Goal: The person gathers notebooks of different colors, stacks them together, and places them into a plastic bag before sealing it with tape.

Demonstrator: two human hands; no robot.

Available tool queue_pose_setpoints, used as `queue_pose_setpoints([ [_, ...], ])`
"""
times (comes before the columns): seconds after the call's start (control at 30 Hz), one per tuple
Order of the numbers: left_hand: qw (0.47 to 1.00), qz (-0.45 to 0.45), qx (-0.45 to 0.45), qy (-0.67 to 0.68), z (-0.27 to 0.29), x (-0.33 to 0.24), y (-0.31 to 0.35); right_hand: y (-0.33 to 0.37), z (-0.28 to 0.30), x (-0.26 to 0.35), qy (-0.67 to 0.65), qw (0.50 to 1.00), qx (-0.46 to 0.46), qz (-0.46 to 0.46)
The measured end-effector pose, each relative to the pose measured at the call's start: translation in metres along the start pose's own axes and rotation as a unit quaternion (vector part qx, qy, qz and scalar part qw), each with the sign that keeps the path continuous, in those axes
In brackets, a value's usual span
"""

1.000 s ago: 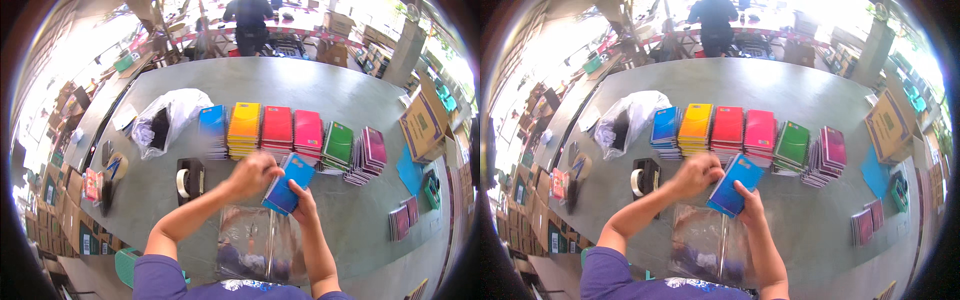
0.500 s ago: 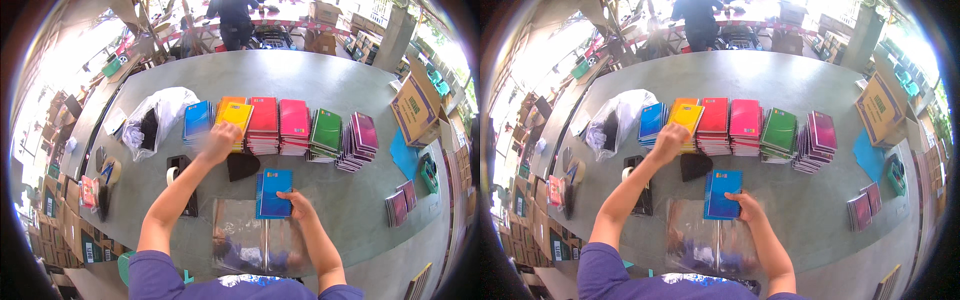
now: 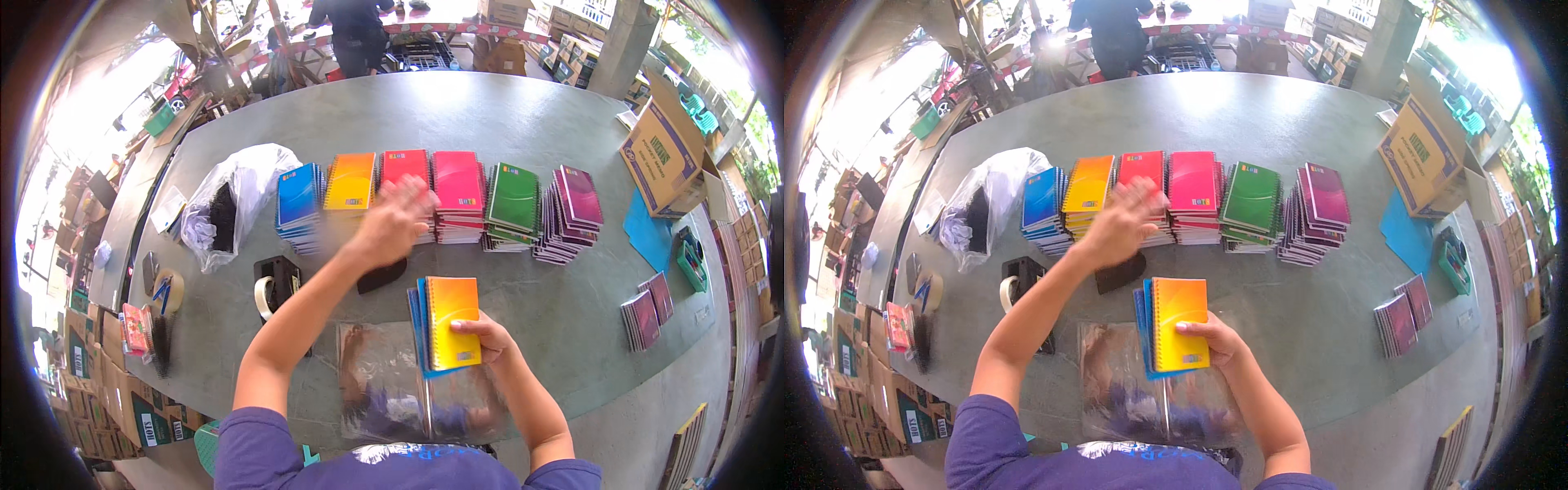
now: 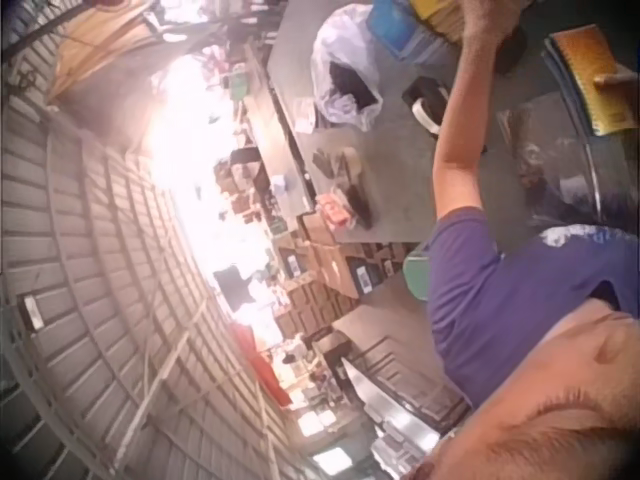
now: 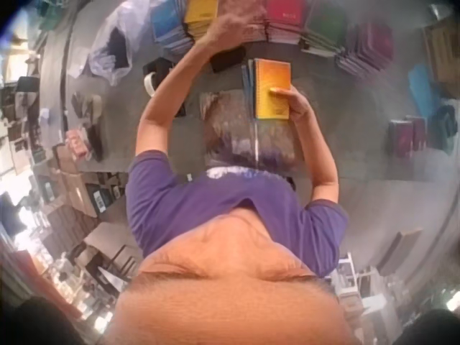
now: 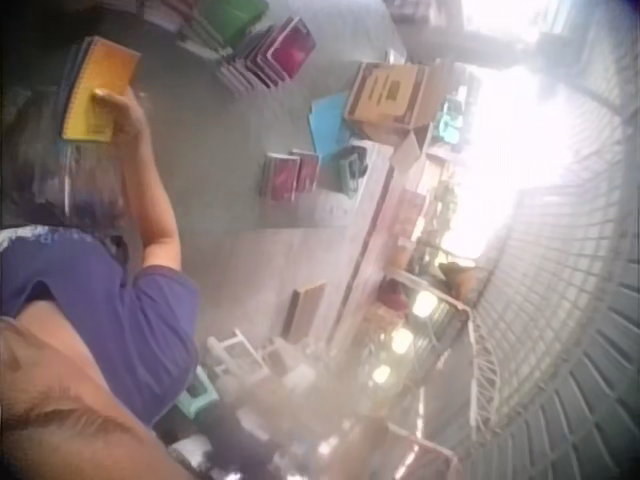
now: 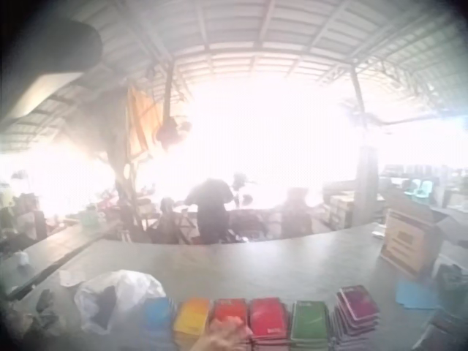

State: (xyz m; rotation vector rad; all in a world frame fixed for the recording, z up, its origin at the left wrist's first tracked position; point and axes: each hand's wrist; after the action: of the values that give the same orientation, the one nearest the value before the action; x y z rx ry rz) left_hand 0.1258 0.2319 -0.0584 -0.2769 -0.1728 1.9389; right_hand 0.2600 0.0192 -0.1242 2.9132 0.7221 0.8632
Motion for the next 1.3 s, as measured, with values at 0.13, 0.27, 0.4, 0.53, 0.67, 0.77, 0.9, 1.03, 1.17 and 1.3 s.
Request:
queue_pose_setpoints([
  [0.13,0.998,0.039,-0.043,-0.019,-0.014,0.027,-0.001,0.005,-0.003,0.0,0.048,0.995,-0.086,0.008],
  [0.27,0.977,-0.014,-0.205,-0.053,0.014,-0.036,0.016,0.02,0.02,-0.004,-0.066,0.992,-0.092,0.048],
  [0.4,0.984,-0.175,0.007,0.018,-0.006,-0.102,0.049,0.027,0.03,-0.005,-0.171,0.977,-0.037,0.118],
  [0.53,0.987,0.024,-0.098,-0.124,-0.009,-0.024,-0.002,0.021,0.017,-0.004,0.011,0.991,-0.126,0.053],
  [0.67,0.994,0.011,-0.081,-0.07,-0.02,0.034,0.003,0.021,0.025,-0.005,-0.013,0.994,-0.093,0.062],
  [0.77,0.971,0.041,-0.234,-0.012,-0.007,-0.004,0.008,0.021,0.023,0.001,-0.055,0.991,-0.097,0.072],
  [0.9,0.995,-0.068,-0.071,-0.026,0.0,-0.088,0.061,0.018,0.007,0.001,-0.173,0.976,-0.062,0.118],
  [1.03,0.99,-0.139,-0.025,0.01,-0.008,-0.097,0.034,0.018,0.026,-0.013,-0.011,0.987,-0.155,0.031],
  [1.17,0.978,-0.087,-0.086,-0.172,-0.013,-0.013,-0.036,0.024,0.019,-0.012,-0.006,0.994,-0.102,0.038],
  [1.3,0.984,-0.12,0.003,-0.132,-0.01,-0.03,-0.04,0.044,0.022,-0.01,0.043,0.982,-0.148,0.111],
])
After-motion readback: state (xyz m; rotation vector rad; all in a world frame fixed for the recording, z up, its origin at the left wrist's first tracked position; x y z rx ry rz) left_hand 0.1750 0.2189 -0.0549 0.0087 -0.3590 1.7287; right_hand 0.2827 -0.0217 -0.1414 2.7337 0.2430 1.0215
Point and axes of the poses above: each hand's wrist, its own y-axis away from the middle knuckle, its own z-axis out of the back of the hand, x = y × z, and after that the axes turned 14 degrees about x, right-handed
